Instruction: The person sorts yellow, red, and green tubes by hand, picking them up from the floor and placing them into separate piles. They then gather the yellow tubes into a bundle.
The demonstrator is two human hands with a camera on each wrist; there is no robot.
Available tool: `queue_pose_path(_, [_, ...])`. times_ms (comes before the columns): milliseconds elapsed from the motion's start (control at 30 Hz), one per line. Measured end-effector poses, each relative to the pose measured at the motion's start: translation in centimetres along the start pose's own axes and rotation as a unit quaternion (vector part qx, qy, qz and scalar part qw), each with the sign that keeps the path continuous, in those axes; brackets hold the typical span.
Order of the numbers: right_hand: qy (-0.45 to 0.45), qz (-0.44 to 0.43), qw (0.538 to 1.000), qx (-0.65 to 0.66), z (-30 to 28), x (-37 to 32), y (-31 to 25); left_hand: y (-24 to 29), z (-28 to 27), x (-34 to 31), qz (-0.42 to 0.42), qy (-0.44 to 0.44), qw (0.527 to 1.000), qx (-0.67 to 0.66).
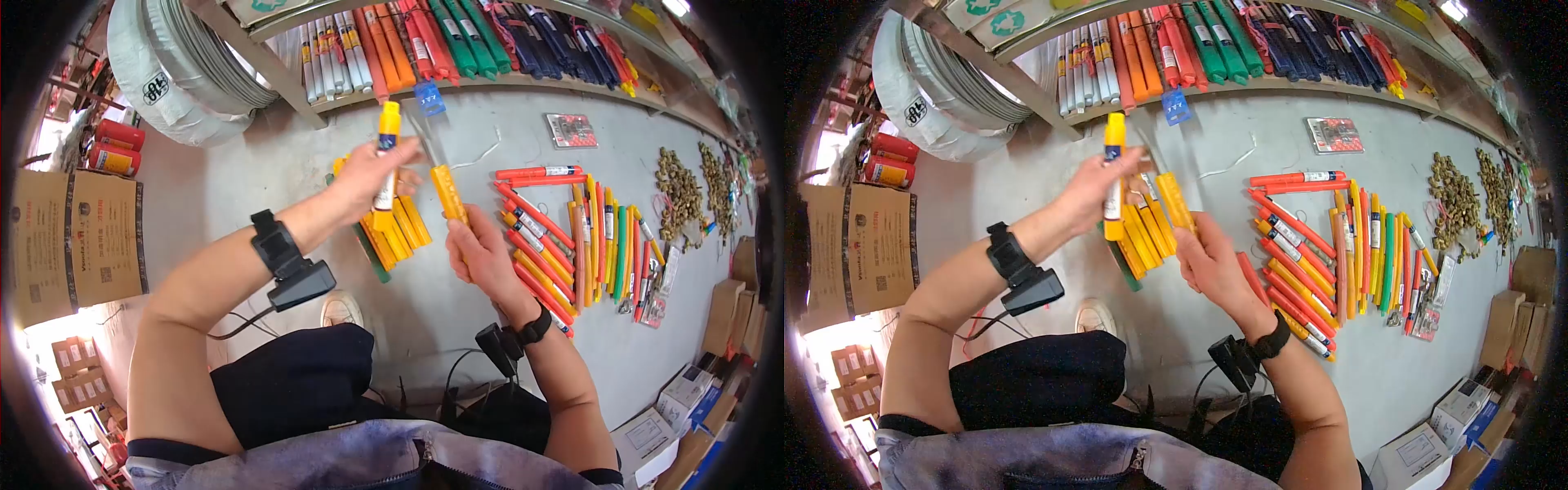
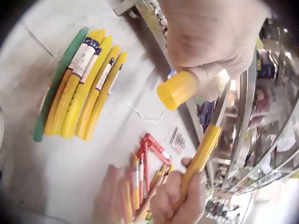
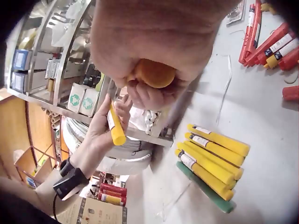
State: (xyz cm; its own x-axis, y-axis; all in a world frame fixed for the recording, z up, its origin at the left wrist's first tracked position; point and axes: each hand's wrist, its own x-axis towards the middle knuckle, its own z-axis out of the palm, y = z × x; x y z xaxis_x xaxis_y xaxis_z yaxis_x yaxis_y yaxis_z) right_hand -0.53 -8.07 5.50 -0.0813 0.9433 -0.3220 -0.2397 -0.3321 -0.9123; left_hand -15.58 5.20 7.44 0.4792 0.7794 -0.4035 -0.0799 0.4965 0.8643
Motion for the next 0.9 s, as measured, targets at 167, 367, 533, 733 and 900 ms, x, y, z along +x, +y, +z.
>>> queue_pose_path(167, [-0.003, -0.002, 0.996, -0.085, -0.4, -1.1, 1.2, 2.3, -2.0, 2.4, 0.083, 0.056, 0.993, 0.057])
queue_pose_path(367, [0.024, -0.014, 0.958, -0.286, -3.2, -2.3, 3.9, 6.3, -6.9, 4.5, 0.170, 0.098, 0.974, -0.111])
queue_pose_path(533, [0.034, -0.068, 0.957, -0.281, -2.8, -1.6, 2.5, 5.2, -5.5, 4.5, 0.153, 0.100, 0.980, -0.074])
queue_pose_path(733, [0.048, -0.086, 0.960, -0.260, -2.5, -1.4, 2.3, 4.3, -5.3, 4.8, 0.143, 0.093, 0.984, -0.055])
queue_pose_path(900, [0.060, -0.093, 0.966, -0.233, -1.9, -0.7, 1.3, 3.1, -1.7, 3.1, 0.123, 0.079, 0.989, -0.019])
